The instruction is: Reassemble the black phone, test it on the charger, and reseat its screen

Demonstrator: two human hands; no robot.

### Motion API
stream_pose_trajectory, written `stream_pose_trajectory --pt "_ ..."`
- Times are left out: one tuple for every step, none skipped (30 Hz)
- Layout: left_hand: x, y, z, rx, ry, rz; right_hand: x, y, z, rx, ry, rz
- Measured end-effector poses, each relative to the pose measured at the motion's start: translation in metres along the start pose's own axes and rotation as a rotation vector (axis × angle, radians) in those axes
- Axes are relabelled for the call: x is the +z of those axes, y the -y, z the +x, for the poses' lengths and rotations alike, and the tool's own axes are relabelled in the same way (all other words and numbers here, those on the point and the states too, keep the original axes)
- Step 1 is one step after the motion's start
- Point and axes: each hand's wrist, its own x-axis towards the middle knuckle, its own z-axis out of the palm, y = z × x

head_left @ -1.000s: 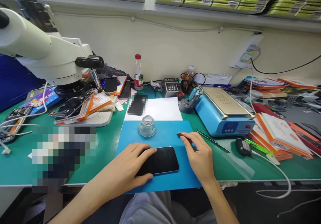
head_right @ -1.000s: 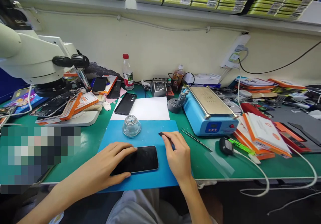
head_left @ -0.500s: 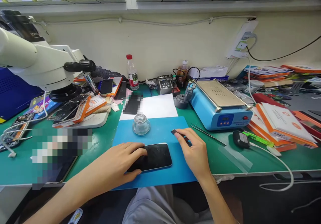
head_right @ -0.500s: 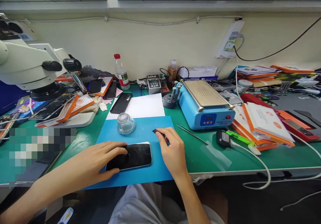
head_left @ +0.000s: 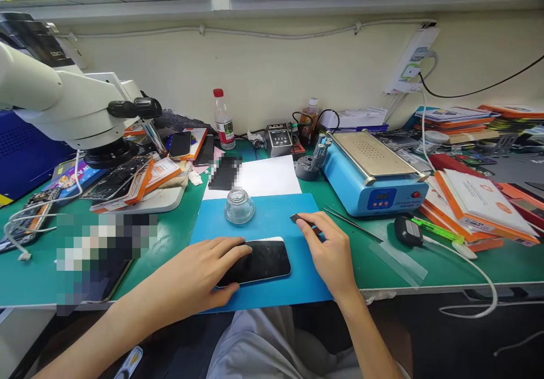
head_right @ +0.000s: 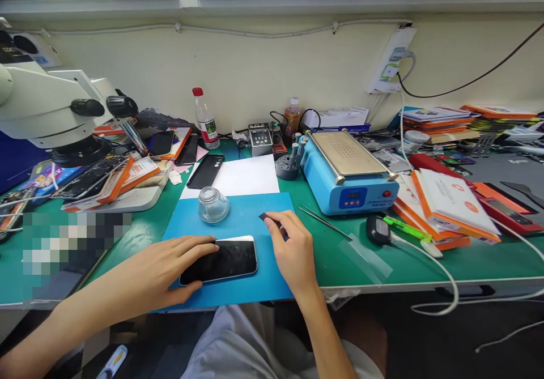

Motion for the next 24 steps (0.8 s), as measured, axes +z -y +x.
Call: stream_pose_trajectory --pt "-0.001 0.002 -0.002 -0.009 0.001 -0.040 0.000 0.000 0.000 -0.002 0.001 -0.001" --pt "-0.001 0.004 -0.004 -0.020 -0.001 -0.077 0.000 0.001 0.001 -0.003 0.001 -0.001" --pt "-0.001 0.004 -0.005 -0.035 -0.005 -0.110 0.001 0.002 0.001 -0.004 -0.001 -0.003" --pt "0.000 0.004 -0.006 -0.053 -0.014 -0.138 0.001 0.002 0.002 -0.002 -0.004 -0.005" --pt "0.001 0.002 -0.006 -0.073 -0.027 -0.159 0.001 0.003 0.002 0.002 -0.007 -0.010" --pt "0.003 0.000 -0.005 -0.092 -0.041 -0.173 0.002 0.003 0.003 0.008 -0.010 -0.015" --pt "0.005 -0.004 -0.005 -0.117 -0.057 -0.175 0.002 0.003 0.003 0.016 -0.013 -0.020" --pt "0.007 -0.009 -0.004 -0.148 -0.073 -0.165 0.002 0.002 0.003 0.022 -0.015 -0.025" --pt "0.010 -0.015 -0.004 -0.182 -0.091 -0.141 0.002 0.002 0.004 0.025 -0.017 -0.030" --pt "0.013 -0.022 -0.002 -0.220 -0.108 -0.105 0.002 0.001 0.003 0.025 -0.018 -0.034" --pt "0.015 -0.028 -0.001 -0.261 -0.118 -0.062 0.002 0.000 0.003 0.023 -0.020 -0.036" --pt "0.018 -0.036 0.002 -0.302 -0.124 -0.017 0.002 0.000 0.003 0.020 -0.021 -0.037" --pt "0.020 -0.043 0.006 -0.339 -0.124 0.025 0.002 -0.001 0.003 0.017 -0.023 -0.038" --pt "0.022 -0.051 0.011 -0.371 -0.119 0.057 0.002 -0.001 0.003 0.013 -0.026 -0.038" --pt "0.024 -0.058 0.017 -0.396 -0.120 0.080 0.002 -0.001 0.003 0.011 -0.030 -0.037" --pt "0.026 -0.066 0.024 -0.422 -0.129 0.093 0.002 -0.001 0.003 0.009 -0.035 -0.036" --pt "0.027 -0.074 0.032 -0.456 -0.149 0.107 0.002 0.000 0.003 0.006 -0.041 -0.035" --pt "0.029 -0.083 0.039 -0.489 -0.172 0.118 0.001 0.000 0.003 0.004 -0.046 -0.033" --pt "0.030 -0.091 0.046 -0.511 -0.189 0.119 0.001 0.001 0.003 0.002 -0.051 -0.032" --pt "0.030 -0.099 0.052 -0.516 -0.198 0.108 0.001 0.002 0.003 0.000 -0.056 -0.031" --pt "0.030 -0.106 0.056 -0.504 -0.203 0.083 0.000 0.002 0.003 -0.001 -0.064 -0.030" --pt "0.029 -0.112 0.058 -0.478 -0.210 0.044 0.000 0.002 0.003 -0.001 -0.074 -0.029" --pt "0.026 -0.116 0.057 -0.431 -0.210 -0.014 0.000 0.002 0.003 0.001 -0.088 -0.029" --pt "0.021 -0.117 0.055 -0.374 -0.205 -0.082 -0.001 0.001 0.003 0.004 -0.106 -0.030"
